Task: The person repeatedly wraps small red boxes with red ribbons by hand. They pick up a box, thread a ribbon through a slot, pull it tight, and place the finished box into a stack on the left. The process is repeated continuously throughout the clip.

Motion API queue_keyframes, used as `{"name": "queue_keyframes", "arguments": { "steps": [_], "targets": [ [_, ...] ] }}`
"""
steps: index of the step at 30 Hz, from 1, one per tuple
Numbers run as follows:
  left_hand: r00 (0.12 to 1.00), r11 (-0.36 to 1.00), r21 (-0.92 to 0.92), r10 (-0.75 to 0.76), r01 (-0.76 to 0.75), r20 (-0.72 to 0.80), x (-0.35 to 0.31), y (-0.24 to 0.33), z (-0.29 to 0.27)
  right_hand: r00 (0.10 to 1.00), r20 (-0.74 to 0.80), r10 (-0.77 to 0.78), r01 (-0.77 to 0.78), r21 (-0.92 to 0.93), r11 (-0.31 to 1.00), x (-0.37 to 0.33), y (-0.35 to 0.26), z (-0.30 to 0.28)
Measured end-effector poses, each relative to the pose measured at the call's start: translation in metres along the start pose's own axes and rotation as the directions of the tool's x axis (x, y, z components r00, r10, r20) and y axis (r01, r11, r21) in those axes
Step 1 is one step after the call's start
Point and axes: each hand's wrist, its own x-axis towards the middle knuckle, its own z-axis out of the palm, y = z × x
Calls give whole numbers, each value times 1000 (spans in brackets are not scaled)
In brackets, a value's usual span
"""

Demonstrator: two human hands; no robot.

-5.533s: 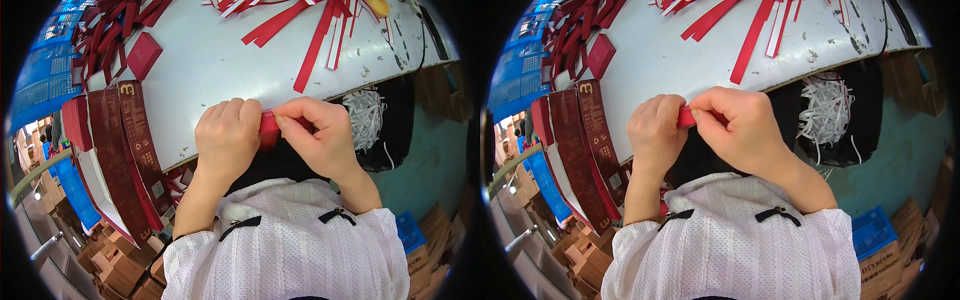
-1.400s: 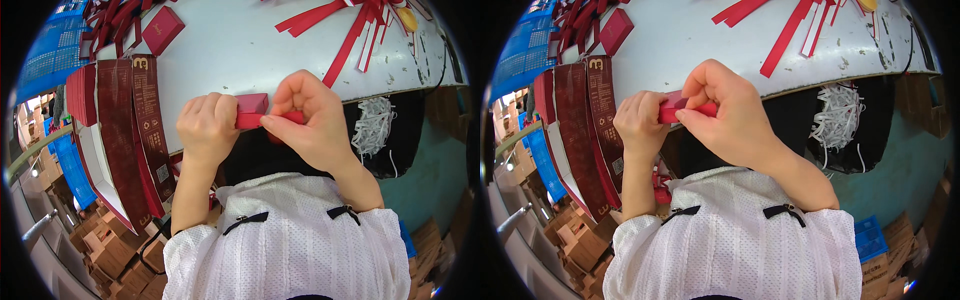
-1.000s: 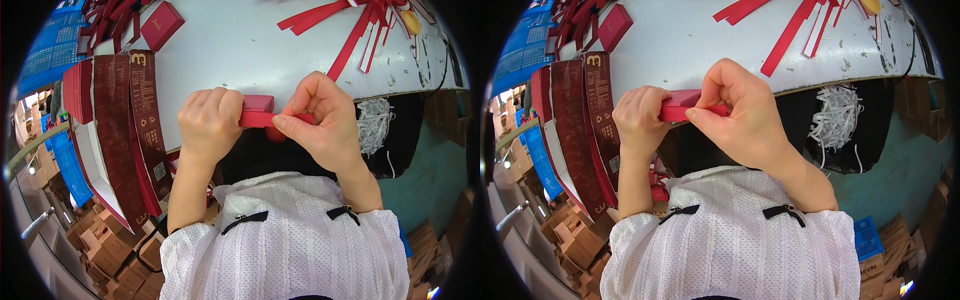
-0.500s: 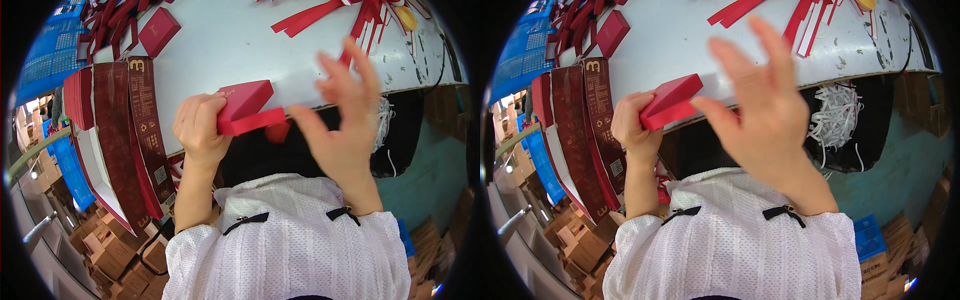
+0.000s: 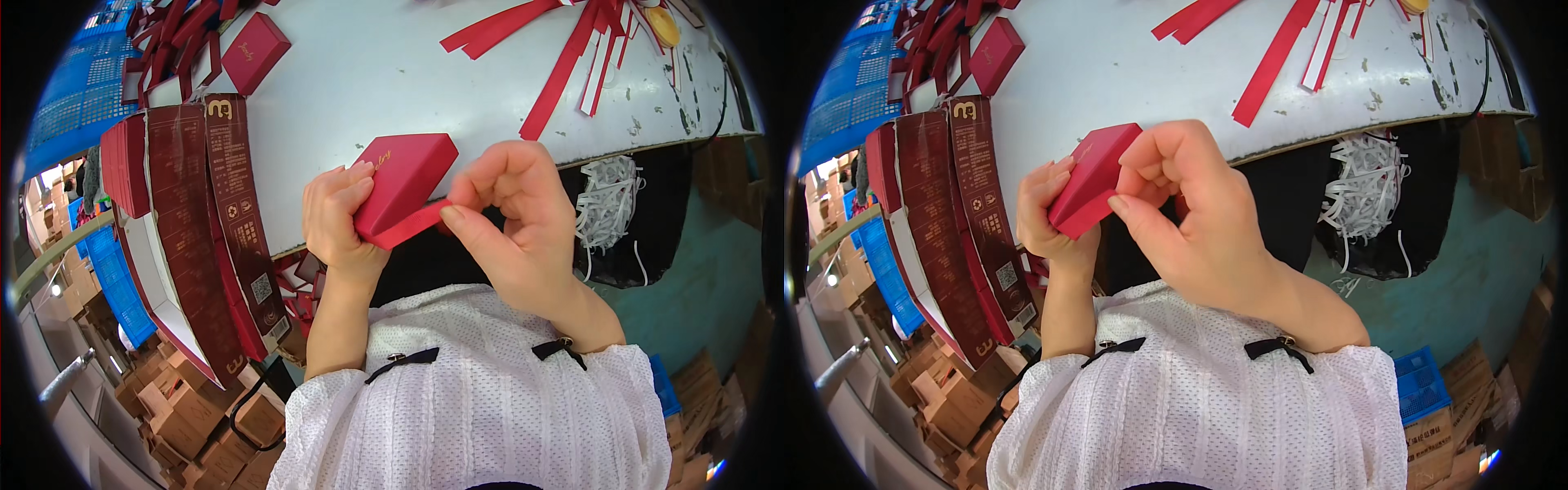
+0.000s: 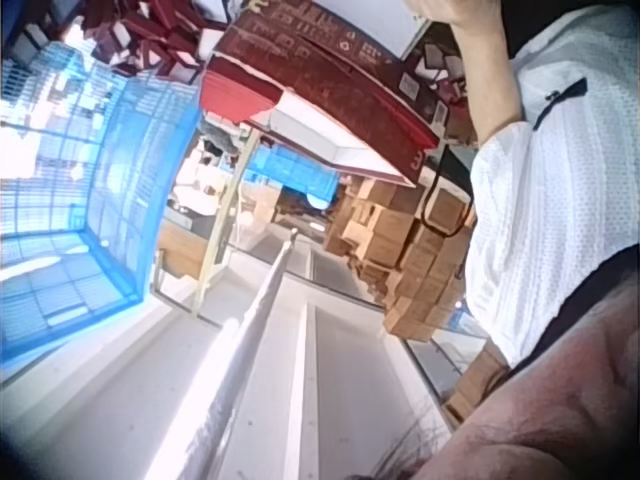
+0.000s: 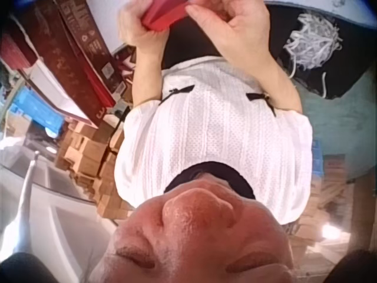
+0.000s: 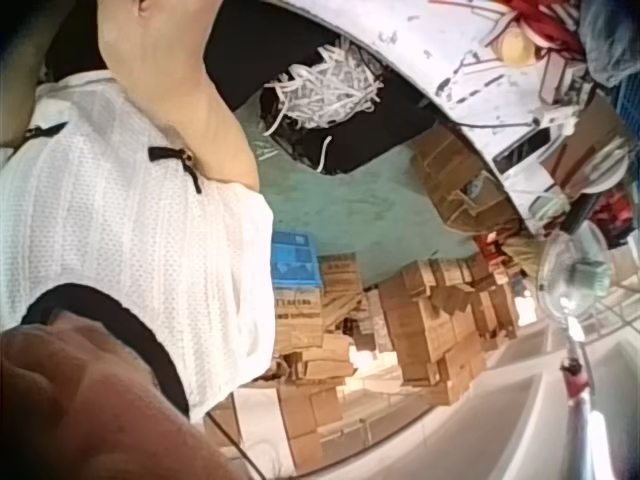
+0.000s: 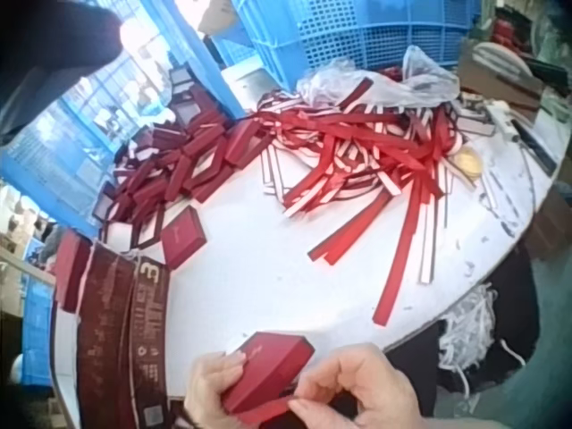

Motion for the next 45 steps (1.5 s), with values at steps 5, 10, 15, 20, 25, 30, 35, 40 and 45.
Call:
{"name": "queue_keyframes", "arguments": {
  "steps": [5,10,15,20,25,30,35,40,45],
  "targets": [
    [998,998,-14,-55,55,-31,-5,3,3,999,-40,33,-32,20,999,12,21,6],
    [997,997,-45,-65,64,-30,-9,4,2,997,-33,76,-75,20,997,14,19,6],
    [998,998,-20,-64,64,-21,-10,5,1,994,-47,95,-97,-43,994,13,18,7],
    [988,991,-46,-132,128,-85,-19,6,3,982,-170,-79,-11,-473,881,12,30,2],
    [987,985,-118,-135,125,-85,-28,8,11,977,-16,212,-207,155,966,-18,42,31],
    [991,995,-85,-31,42,133,-48,12,7,943,-87,320,-295,220,930,-6,42,22],
    [929,905,-351,-111,242,354,-5,21,-37,929,299,218,-175,-162,971,5,19,-19],
    [687,813,-442,72,380,723,28,13,-72,663,737,-129,480,-286,829,11,-10,3],
    [926,752,-570,-141,331,352,49,-6,-134,965,199,-170,209,-196,958,1,-17,-8]
  ]
}}
